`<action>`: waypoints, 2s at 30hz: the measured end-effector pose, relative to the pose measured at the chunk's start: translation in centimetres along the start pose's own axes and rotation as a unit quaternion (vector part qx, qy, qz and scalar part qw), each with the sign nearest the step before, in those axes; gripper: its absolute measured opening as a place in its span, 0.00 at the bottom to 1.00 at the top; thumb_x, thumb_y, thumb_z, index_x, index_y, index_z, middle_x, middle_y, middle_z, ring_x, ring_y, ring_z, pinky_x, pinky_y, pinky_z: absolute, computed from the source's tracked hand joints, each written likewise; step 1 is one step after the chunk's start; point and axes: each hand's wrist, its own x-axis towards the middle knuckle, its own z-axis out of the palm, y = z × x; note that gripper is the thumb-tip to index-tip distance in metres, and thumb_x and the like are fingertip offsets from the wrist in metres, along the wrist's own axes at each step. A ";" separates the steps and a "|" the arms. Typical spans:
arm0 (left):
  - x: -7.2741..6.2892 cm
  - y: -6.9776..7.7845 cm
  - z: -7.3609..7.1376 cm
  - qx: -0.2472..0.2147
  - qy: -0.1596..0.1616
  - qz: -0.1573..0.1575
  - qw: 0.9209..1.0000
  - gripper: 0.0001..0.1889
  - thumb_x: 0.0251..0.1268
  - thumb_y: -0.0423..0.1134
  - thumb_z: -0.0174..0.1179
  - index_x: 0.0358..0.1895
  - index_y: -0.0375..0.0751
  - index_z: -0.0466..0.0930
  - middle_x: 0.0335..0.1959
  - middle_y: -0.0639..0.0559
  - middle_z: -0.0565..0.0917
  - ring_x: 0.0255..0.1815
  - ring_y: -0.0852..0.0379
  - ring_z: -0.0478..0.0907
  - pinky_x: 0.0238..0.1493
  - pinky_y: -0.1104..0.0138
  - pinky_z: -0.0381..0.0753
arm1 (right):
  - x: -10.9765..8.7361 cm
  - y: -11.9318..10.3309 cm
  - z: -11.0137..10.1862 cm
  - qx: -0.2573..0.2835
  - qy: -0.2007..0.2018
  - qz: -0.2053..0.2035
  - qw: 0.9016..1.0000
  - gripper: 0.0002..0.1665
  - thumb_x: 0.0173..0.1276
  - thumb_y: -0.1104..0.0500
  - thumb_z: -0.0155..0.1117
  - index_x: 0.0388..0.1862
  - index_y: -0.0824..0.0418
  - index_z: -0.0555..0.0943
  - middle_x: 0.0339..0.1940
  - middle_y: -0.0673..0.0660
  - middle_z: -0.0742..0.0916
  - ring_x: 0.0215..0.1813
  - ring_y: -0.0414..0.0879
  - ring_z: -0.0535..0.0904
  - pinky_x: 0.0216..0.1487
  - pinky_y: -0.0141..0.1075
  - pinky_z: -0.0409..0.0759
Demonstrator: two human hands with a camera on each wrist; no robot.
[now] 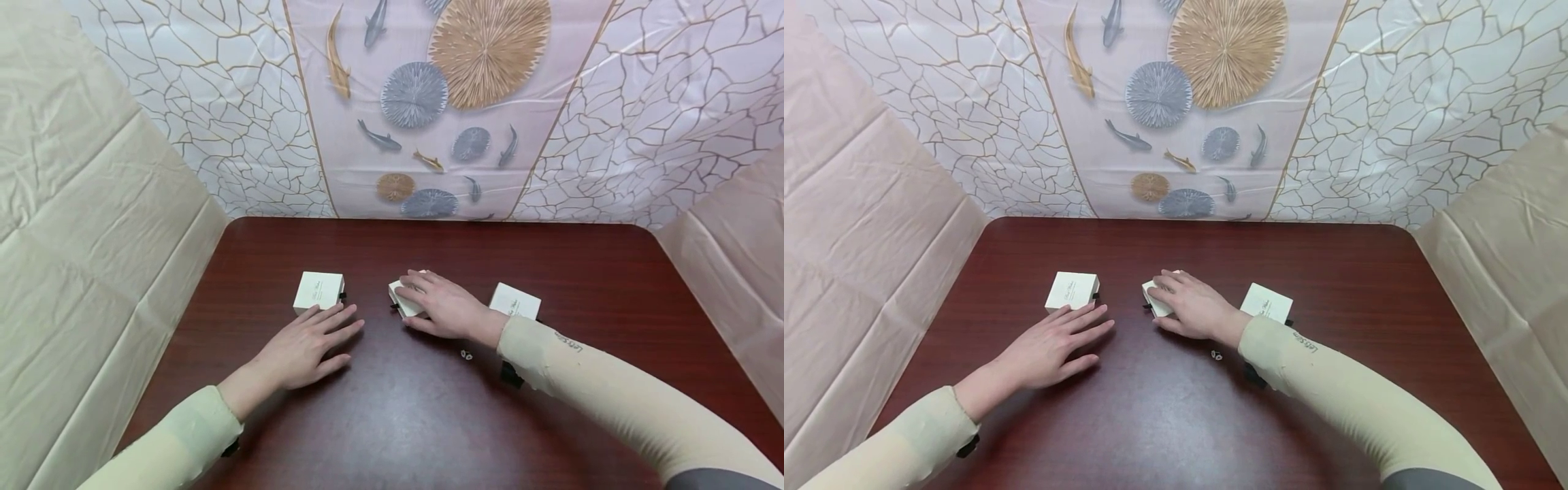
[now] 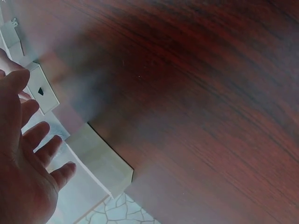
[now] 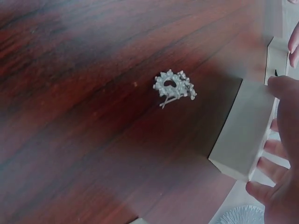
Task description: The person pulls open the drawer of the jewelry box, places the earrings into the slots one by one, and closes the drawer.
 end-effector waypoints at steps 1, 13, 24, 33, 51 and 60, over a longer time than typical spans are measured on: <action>0.0 0.0 0.0 0.000 0.000 0.000 1.000 0.32 0.78 0.53 0.63 0.79 0.47 0.74 0.82 0.41 0.69 0.81 0.38 0.66 0.76 0.38 0.69 | 0.0 0.0 -0.1 0.001 -0.004 -0.006 1.000 0.36 0.77 0.44 0.69 0.75 0.62 0.77 0.75 0.66 0.79 0.78 0.65 0.72 0.80 0.57 0.67; 0.0 0.4 -0.2 0.000 0.008 0.004 1.000 0.32 0.77 0.54 0.64 0.78 0.46 0.75 0.81 0.41 0.70 0.81 0.37 0.67 0.75 0.38 0.69 | 0.0 0.8 -1.2 0.001 -0.048 -0.072 0.996 0.32 0.79 0.49 0.67 0.76 0.61 0.77 0.78 0.63 0.77 0.81 0.61 0.69 0.82 0.54 0.66; -0.1 0.7 -0.3 0.003 0.001 0.004 1.000 0.32 0.78 0.54 0.63 0.79 0.46 0.74 0.82 0.40 0.69 0.81 0.37 0.66 0.77 0.39 0.68 | -1.4 2.5 -1.5 -0.023 -0.050 -0.104 0.993 0.31 0.79 0.55 0.65 0.77 0.61 0.76 0.79 0.63 0.76 0.82 0.60 0.69 0.81 0.53 0.67; -0.5 0.5 -0.1 -0.003 -0.002 -0.002 1.000 0.32 0.79 0.55 0.62 0.79 0.47 0.73 0.82 0.42 0.69 0.82 0.39 0.66 0.78 0.39 0.67 | -2.4 3.6 -1.5 -0.038 -0.028 -0.126 0.991 0.31 0.74 0.60 0.64 0.76 0.61 0.77 0.77 0.64 0.78 0.80 0.60 0.71 0.78 0.54 0.70; 0.4 0.9 0.1 0.001 0.010 0.011 1.000 0.32 0.79 0.54 0.62 0.79 0.46 0.74 0.81 0.41 0.70 0.82 0.38 0.66 0.78 0.41 0.68 | -1.2 1.6 -2.3 -0.003 -0.062 0.036 0.997 0.40 0.78 0.51 0.68 0.81 0.67 0.69 0.80 0.73 0.72 0.80 0.69 0.68 0.79 0.56 0.68; 0.1 1.1 0.0 -0.002 0.009 0.010 1.000 0.31 0.79 0.54 0.62 0.79 0.46 0.74 0.81 0.41 0.71 0.81 0.38 0.67 0.77 0.40 0.68 | -0.6 2.1 -1.9 0.038 -0.065 0.013 0.997 0.39 0.70 0.56 0.71 0.79 0.62 0.73 0.80 0.67 0.73 0.77 0.67 0.70 0.74 0.56 0.75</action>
